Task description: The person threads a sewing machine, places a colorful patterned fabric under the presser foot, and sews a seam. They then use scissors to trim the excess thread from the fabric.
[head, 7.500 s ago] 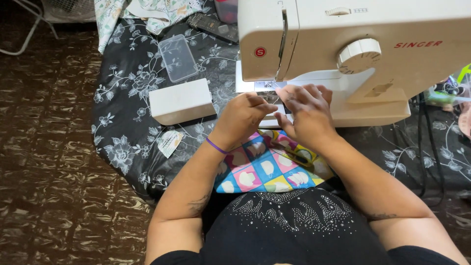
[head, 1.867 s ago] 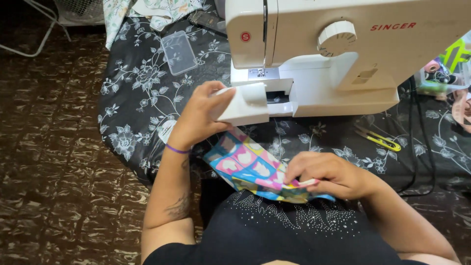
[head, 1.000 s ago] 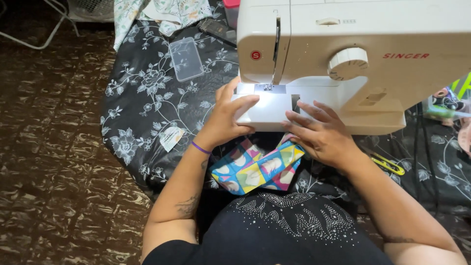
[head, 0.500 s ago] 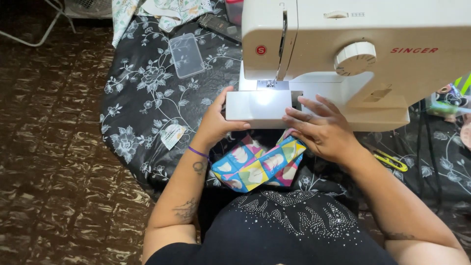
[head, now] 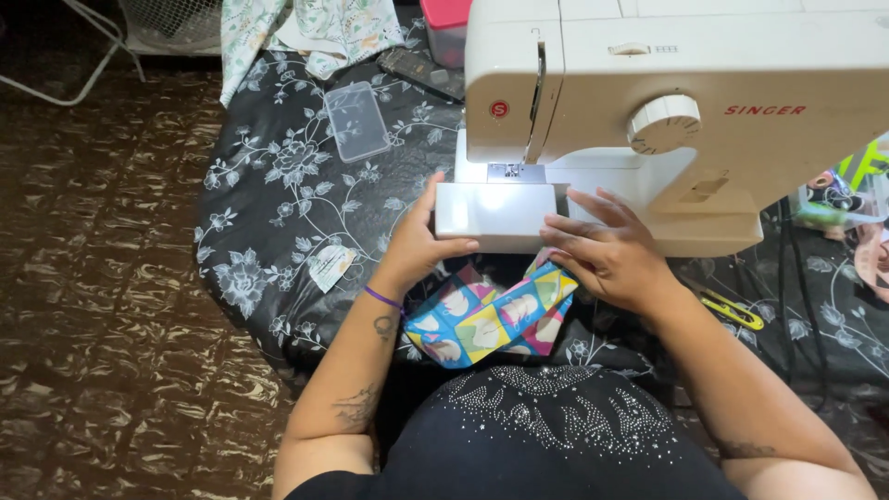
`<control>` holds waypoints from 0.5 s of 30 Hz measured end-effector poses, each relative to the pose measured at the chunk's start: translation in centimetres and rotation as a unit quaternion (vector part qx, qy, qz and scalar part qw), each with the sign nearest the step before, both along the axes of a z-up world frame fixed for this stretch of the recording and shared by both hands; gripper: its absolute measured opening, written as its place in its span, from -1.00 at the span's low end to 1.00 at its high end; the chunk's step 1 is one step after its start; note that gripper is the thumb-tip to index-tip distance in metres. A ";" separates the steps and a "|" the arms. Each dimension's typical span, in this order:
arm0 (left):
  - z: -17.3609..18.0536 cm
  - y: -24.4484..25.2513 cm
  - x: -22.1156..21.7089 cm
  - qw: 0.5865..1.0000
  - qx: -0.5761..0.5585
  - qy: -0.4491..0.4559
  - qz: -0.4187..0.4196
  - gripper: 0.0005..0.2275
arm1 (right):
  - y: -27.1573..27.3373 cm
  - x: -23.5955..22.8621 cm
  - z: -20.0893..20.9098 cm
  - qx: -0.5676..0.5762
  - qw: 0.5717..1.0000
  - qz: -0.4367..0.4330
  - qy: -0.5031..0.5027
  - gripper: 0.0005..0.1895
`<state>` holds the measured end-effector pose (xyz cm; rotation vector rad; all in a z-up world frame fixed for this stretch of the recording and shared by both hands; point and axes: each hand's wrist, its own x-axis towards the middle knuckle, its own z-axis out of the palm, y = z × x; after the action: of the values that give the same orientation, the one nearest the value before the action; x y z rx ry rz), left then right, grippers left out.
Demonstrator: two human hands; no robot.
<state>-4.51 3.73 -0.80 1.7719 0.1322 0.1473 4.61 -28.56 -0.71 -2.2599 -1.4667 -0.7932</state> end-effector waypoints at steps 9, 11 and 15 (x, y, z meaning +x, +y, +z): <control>-0.6 -3.0 1.0 0.995 0.014 -0.089 -0.035 0.23 | 0.1 -0.8 1.1 0.121 0.992 0.030 0.026 -0.79; -0.1 -3.5 1.0 0.995 0.013 -0.097 -0.036 0.25 | 0.3 -0.8 1.2 0.131 0.990 0.037 0.033 -0.81; 0.4 -4.2 0.9 0.993 -0.011 -0.115 -0.035 0.25 | 0.4 -0.7 1.4 0.138 0.988 0.047 0.041 -0.84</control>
<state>-3.59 -0.49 -0.42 1.7228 -0.0943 0.2971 3.95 -28.15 0.66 -1.9798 -1.3255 -0.8101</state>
